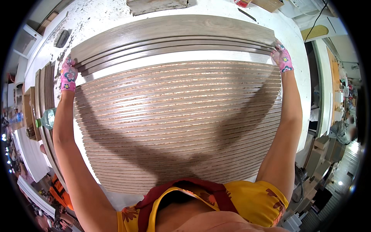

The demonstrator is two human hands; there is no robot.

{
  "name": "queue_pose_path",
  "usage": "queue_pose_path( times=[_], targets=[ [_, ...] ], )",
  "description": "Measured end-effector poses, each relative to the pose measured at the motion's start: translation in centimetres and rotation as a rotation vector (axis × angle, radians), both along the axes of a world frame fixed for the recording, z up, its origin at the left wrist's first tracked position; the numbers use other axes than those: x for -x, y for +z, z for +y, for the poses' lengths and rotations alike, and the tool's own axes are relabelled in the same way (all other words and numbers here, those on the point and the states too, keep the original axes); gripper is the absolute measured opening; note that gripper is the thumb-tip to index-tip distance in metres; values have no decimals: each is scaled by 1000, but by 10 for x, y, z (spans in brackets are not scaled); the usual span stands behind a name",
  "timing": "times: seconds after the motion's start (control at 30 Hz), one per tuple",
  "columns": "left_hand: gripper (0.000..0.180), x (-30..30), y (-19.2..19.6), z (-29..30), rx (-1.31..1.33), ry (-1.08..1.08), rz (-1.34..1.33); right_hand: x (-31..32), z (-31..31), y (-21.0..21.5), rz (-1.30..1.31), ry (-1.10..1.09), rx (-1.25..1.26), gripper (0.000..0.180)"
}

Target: The person wipes several long grooved wooden slats using a cloth and liquid from a bottle, then moves the slats across the worktable.

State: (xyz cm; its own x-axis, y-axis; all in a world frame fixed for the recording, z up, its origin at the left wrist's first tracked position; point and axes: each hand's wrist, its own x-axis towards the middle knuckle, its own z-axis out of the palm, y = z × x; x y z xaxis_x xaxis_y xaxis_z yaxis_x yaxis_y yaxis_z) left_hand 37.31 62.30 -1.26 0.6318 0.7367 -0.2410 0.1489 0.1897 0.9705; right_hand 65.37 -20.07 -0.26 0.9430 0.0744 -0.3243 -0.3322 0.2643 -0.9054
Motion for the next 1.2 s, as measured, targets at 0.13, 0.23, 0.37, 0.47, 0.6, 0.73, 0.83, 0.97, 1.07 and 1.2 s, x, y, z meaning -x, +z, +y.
queue_pose_path(
  times=[0.13, 0.23, 0.37, 0.47, 0.6, 0.73, 0.83, 0.97, 1.07, 1.2],
  targets=[
    [53, 21, -1, 32, 10, -68, -244, -3, 12, -12, -164, -11, 184, 31],
    [51, -9, 25, -48, 272, -46, -293, 5, -42, -17, -189, 146, -115, 29],
    [49, 11, 38, -48, 269, -219, -229, 42, 0, 2, -191, -105, 31, 35],
    [47, 29, 42, -28, -66, -585, -44, 33, -10, -14, -199, -55, 59, 37],
    [47, 22, 61, -36, -297, -775, 186, 37, -39, -26, -240, 1, 97, 39],
    [34, 33, 46, -54, -664, -634, 290, 37, -59, -30, -331, 104, 181, 42],
    [32, 41, 18, -44, -1041, -693, 228, 44, -52, -1, -338, 215, 187, 44],
    [40, 44, 15, -14, -1369, -770, 334, 86, 21, 54, -313, 323, 981, 45],
    [47, 56, -13, -2, -921, -537, 341, 76, 16, 46, -399, 437, 1045, 58],
    [60, 141, 1, 39, -717, -632, 490, 79, 39, 26, -261, 397, 516, 53]
  ],
)
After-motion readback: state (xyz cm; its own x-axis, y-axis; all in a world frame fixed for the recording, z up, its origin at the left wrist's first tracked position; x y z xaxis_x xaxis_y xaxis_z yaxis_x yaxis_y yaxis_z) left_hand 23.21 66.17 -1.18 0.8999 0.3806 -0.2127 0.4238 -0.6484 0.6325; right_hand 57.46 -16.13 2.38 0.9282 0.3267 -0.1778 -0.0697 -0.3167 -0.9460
